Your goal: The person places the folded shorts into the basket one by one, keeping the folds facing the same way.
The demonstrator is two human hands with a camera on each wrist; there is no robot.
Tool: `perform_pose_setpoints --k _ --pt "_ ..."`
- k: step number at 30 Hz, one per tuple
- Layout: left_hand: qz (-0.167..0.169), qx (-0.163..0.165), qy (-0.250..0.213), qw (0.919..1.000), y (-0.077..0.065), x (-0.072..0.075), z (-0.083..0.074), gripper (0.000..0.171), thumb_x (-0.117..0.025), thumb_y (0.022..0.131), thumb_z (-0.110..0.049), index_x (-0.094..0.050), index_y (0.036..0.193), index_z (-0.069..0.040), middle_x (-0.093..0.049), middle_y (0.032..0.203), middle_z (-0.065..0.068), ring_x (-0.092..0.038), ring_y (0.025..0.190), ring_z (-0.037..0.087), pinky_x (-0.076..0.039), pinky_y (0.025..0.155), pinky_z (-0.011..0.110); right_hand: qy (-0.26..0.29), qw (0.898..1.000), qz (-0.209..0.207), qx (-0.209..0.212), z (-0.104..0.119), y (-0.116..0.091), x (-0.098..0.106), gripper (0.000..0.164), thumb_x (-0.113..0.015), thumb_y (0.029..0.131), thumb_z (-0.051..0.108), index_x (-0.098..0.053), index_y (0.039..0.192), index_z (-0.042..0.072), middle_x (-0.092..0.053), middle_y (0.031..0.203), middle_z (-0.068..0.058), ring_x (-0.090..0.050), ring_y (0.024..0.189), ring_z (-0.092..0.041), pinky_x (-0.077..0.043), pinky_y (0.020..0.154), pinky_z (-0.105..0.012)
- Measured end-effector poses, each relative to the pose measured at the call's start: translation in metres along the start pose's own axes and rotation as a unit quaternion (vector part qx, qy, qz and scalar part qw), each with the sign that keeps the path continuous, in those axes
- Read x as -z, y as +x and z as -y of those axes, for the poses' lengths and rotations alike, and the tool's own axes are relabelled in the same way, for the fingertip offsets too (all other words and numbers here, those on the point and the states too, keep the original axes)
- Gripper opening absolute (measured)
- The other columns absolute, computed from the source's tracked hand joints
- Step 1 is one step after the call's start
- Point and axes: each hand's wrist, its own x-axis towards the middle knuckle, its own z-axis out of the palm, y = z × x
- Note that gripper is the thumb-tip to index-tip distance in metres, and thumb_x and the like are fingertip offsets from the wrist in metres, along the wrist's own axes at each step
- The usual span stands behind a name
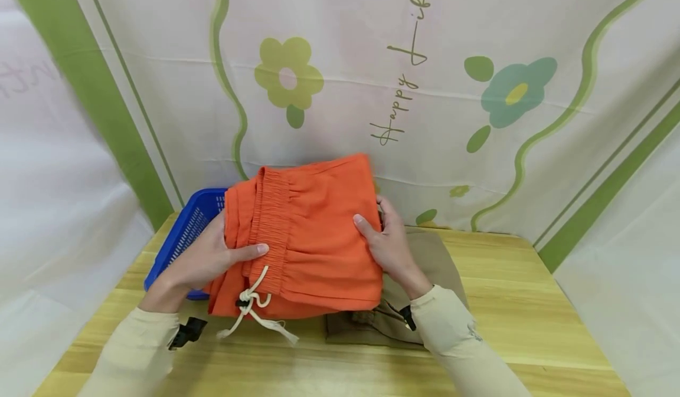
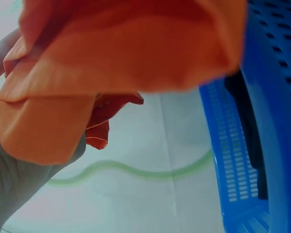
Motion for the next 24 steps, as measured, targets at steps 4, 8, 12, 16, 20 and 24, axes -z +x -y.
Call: perform_pose_setpoints --k 4,8,12,16,20,24 --pt "0.004 0.004 -0.015 0.9999 -0.001 0.009 0.004 0.069 -0.070 0.095 -0.004 -0.032 0.152 -0.010 -0.056 0.137 0.017 -0.062 0.120 0.028 -0.054 0.095 0.037 -0.002 1.000 0.008 0.001 -0.002 0.005 -0.007 0.036 -0.063 0.101 0.010 -0.053 0.136 0.010 -0.068 0.108 -0.019 -0.068 0.091 -0.029 -0.057 0.078 -0.042" --pt "0.006 0.005 -0.016 0.9998 -0.002 0.017 0.007 0.069 -0.070 0.095 -0.003 -0.031 0.152 -0.009 -0.055 0.137 0.019 -0.063 0.118 0.029 -0.055 0.093 0.038 -0.012 1.000 0.009 0.003 -0.002 0.009 -0.014 0.036 -0.063 0.102 0.012 -0.052 0.136 0.010 -0.068 0.108 -0.018 -0.068 0.092 -0.028 -0.057 0.078 -0.041" --pt "0.010 0.006 -0.017 0.9998 -0.001 0.026 0.010 0.069 -0.069 0.096 -0.002 -0.030 0.152 -0.009 -0.054 0.137 0.020 -0.064 0.117 0.029 -0.056 0.091 0.040 -0.008 1.000 0.012 -0.002 -0.004 0.014 -0.022 0.036 -0.064 0.101 0.012 -0.051 0.135 0.009 -0.068 0.108 -0.018 -0.068 0.093 -0.029 -0.056 0.078 -0.041" --pt "0.013 0.009 -0.023 0.9996 0.000 0.034 0.014 0.068 -0.068 0.096 0.000 -0.029 0.151 -0.009 -0.053 0.136 0.021 -0.064 0.116 0.030 -0.057 0.089 0.043 -0.006 1.000 0.015 -0.008 -0.009 0.020 -0.030 0.038 -0.064 0.101 0.012 -0.050 0.136 0.008 -0.067 0.110 -0.019 -0.068 0.094 -0.029 -0.056 0.079 -0.041" --pt "0.011 0.020 -0.022 0.9995 0.000 0.043 0.018 0.067 -0.067 0.096 0.001 -0.029 0.151 -0.008 -0.054 0.134 0.022 -0.066 0.113 0.030 -0.058 0.088 0.043 -0.011 1.000 0.014 -0.022 -0.014 0.025 -0.039 0.040 -0.064 0.102 0.013 -0.049 0.138 0.008 -0.067 0.111 -0.016 -0.068 0.093 -0.028 -0.056 0.078 -0.041" --pt "0.008 0.039 -0.017 0.9991 0.000 0.050 0.022 0.067 -0.068 0.096 0.000 -0.029 0.150 -0.008 -0.056 0.132 0.022 -0.069 0.107 0.031 -0.059 0.084 0.045 -0.005 0.999 0.010 -0.037 -0.019 0.029 -0.047 0.038 -0.064 0.101 0.013 -0.049 0.136 0.008 -0.068 0.112 -0.015 -0.068 0.093 -0.026 -0.056 0.077 -0.040"
